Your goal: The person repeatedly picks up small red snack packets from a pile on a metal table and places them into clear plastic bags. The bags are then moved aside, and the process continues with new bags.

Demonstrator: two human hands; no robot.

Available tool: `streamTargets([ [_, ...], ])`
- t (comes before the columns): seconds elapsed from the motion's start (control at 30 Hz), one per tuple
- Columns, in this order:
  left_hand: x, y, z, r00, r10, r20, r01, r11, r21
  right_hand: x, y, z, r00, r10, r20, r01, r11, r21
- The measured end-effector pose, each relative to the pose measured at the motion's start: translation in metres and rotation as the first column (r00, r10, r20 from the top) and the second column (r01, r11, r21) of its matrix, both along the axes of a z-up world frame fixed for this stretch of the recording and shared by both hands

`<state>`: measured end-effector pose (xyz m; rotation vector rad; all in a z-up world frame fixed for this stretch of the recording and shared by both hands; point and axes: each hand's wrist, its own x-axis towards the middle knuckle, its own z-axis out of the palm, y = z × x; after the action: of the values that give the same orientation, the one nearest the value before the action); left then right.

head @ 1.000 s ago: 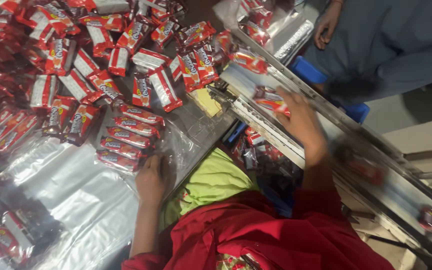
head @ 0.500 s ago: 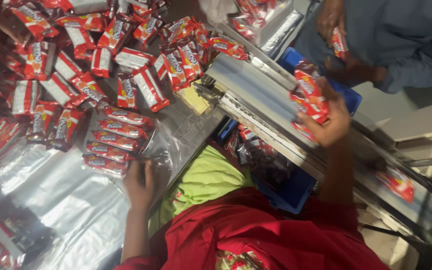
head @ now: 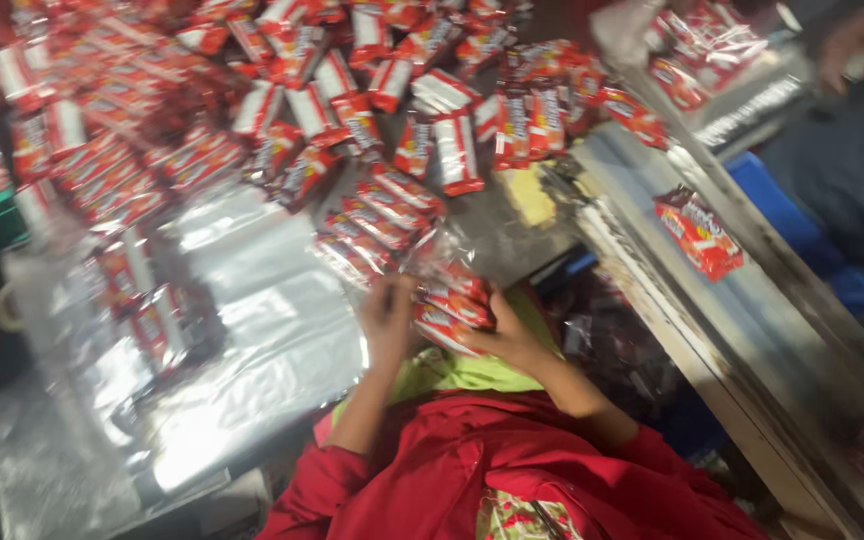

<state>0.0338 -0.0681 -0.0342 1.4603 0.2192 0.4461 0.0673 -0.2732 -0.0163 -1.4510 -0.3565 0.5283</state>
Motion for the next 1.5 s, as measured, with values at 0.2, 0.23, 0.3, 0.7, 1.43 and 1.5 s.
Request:
streamTargets([
  [0.2,-0.018,-0.02,0.009,0.96,-0.261,0.107,0.14,0.771,0.621,0.044,0.051,-0.053,0.921,-0.281,0.268,0.317,0.944,-0.098],
  [0.23,-0.006,-0.016,0.011,0.972,-0.198,0.124,0.079,0.78,0.621,0.053,0.049,-0.062,0.962,-0.273,0.008,0.272,0.96,0.068],
  [0.3,0.002,-0.009,0.009,0.986,-0.1,0.131,0.0,0.796,0.605,0.051,0.042,-0.086,0.936,-0.208,-0.284,0.266,0.947,0.181],
  [0.7,0.007,0.003,0.014,0.983,-0.079,-0.168,0.167,0.771,0.615,0.039,0.003,0.031,0.882,0.414,0.225,-0.026,0.519,-0.854],
  [1.43,0.01,-0.003,0.021,0.993,-0.074,-0.087,0.114,0.58,0.806,0.158,-0.146,0.106,0.538,0.274,0.797,0.789,0.169,-0.591],
  [1.5,0.007,-0.002,0.017,0.993,-0.094,-0.068,0.111,0.587,0.802,0.177,-0.135,0.105,0.724,-0.053,0.687,0.672,0.275,-0.687],
])
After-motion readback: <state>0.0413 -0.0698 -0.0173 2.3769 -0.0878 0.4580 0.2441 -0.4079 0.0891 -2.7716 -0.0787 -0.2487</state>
